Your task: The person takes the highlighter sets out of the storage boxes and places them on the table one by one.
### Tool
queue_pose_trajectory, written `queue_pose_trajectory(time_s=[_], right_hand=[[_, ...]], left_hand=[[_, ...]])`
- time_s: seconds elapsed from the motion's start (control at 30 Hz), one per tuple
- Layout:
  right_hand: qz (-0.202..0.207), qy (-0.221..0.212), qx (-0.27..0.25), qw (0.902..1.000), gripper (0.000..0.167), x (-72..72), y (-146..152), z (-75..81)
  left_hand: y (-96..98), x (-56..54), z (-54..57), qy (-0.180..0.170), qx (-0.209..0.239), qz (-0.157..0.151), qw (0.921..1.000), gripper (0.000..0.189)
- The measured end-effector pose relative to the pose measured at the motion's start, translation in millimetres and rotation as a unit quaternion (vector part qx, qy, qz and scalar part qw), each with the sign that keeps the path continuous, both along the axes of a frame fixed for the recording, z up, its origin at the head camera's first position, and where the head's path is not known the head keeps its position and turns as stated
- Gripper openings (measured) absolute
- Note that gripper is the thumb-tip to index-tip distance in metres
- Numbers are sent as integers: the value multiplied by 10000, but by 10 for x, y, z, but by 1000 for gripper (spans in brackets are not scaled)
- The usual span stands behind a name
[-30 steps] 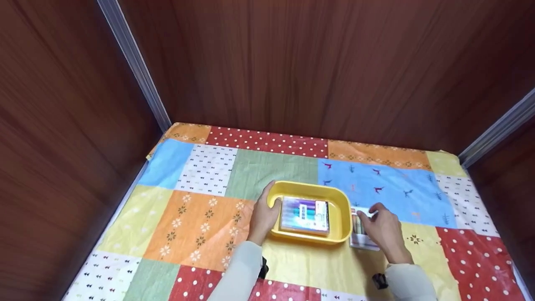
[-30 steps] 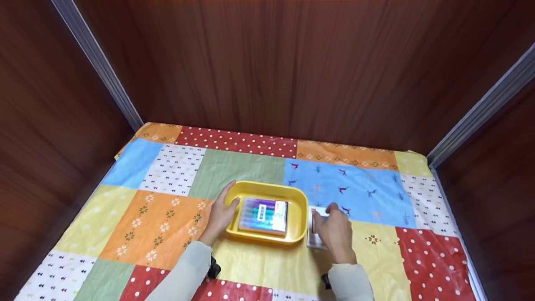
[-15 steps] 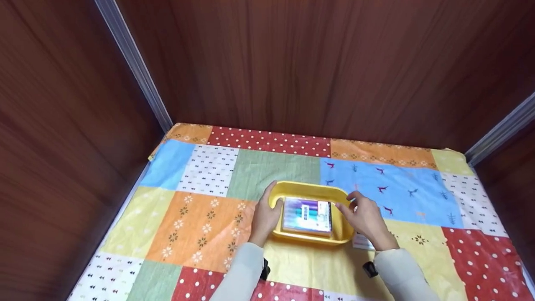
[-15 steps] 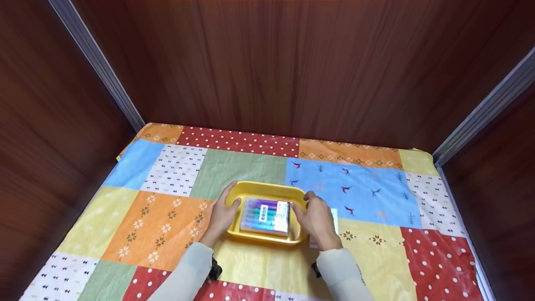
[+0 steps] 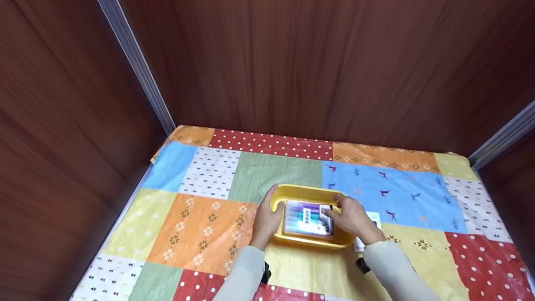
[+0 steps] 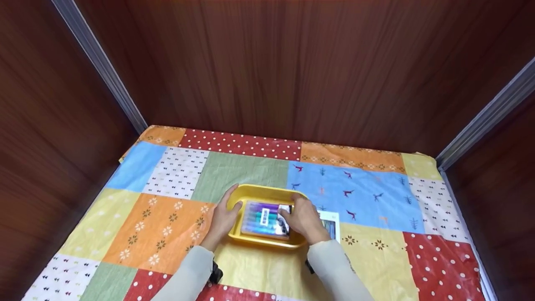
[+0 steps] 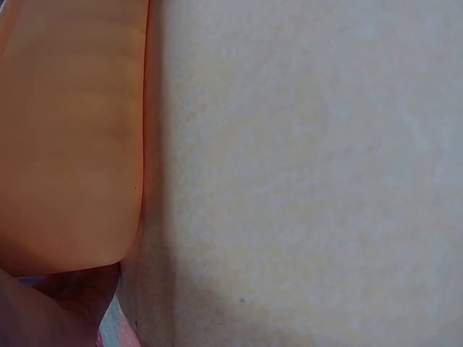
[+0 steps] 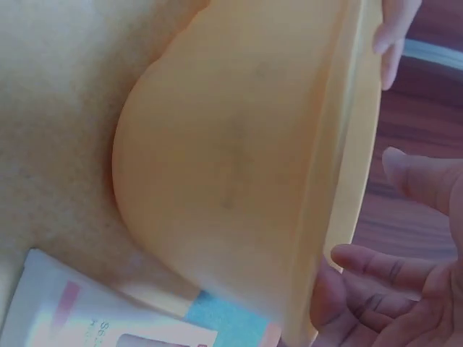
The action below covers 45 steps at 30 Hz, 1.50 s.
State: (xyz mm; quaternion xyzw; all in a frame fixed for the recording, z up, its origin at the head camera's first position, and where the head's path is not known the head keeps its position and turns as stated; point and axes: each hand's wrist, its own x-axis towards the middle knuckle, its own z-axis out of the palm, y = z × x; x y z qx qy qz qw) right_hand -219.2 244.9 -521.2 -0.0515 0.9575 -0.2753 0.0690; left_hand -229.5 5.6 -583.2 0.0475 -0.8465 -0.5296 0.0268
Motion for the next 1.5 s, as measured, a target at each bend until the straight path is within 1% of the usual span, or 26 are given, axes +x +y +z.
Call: queue_pose_trajectory(time_s=[0.1, 0.2, 0.37, 0.43, 0.53, 0.6, 0.67, 0.77, 0.87, 1.13, 1.3, 1.5], right_hand=[[93, -114, 43, 9999, 59, -6, -33, -45], [169, -210, 90, 9996, 59, -6, -62, -96], [236, -400, 119, 9988, 57, -41, -97, -165], [250, -427, 118, 9987, 57, -59, -101, -185], [266, -491, 180, 9983, 62, -73, -96, -208], [243, -585, 238, 9977, 68, -75, -93, -210], [192, -704, 314, 9968, 74, -83, -89, -213], [140, -851, 386, 9955, 82, -105, -97, -200], [223, -880, 475, 9947, 84, -131, -112, -184], [236, -784, 464, 9956, 79, -169, -119, -177], [79, -784, 318, 9964, 70, -193, -122, -179], [-197, -985, 186, 9948, 59, -229, -144, -165]], left_hand=[[-4, 19, -18, -19, -39, 16, 10000, 60], [-14, 38, -37, -129, -59, 25, 9999, 60], [-27, 67, -68, -247, 5, 57, 9997, 60], [-23, 75, -78, -226, 44, 46, 9997, 60], [-10, 79, -89, -232, 46, -8, 9997, 61], [7, 79, -90, -176, 48, -68, 9998, 61], [22, 74, -85, -207, 43, -132, 9997, 61], [30, 63, -77, -212, 46, -138, 9997, 61], [20, 47, -71, -265, 37, -68, 9996, 60], [9, 7, -48, -305, 15, -65, 9995, 61], [18, -7, -38, -262, 22, -87, 9996, 61], [-6, -16, -36, -270, 76, -35, 9996, 61]])
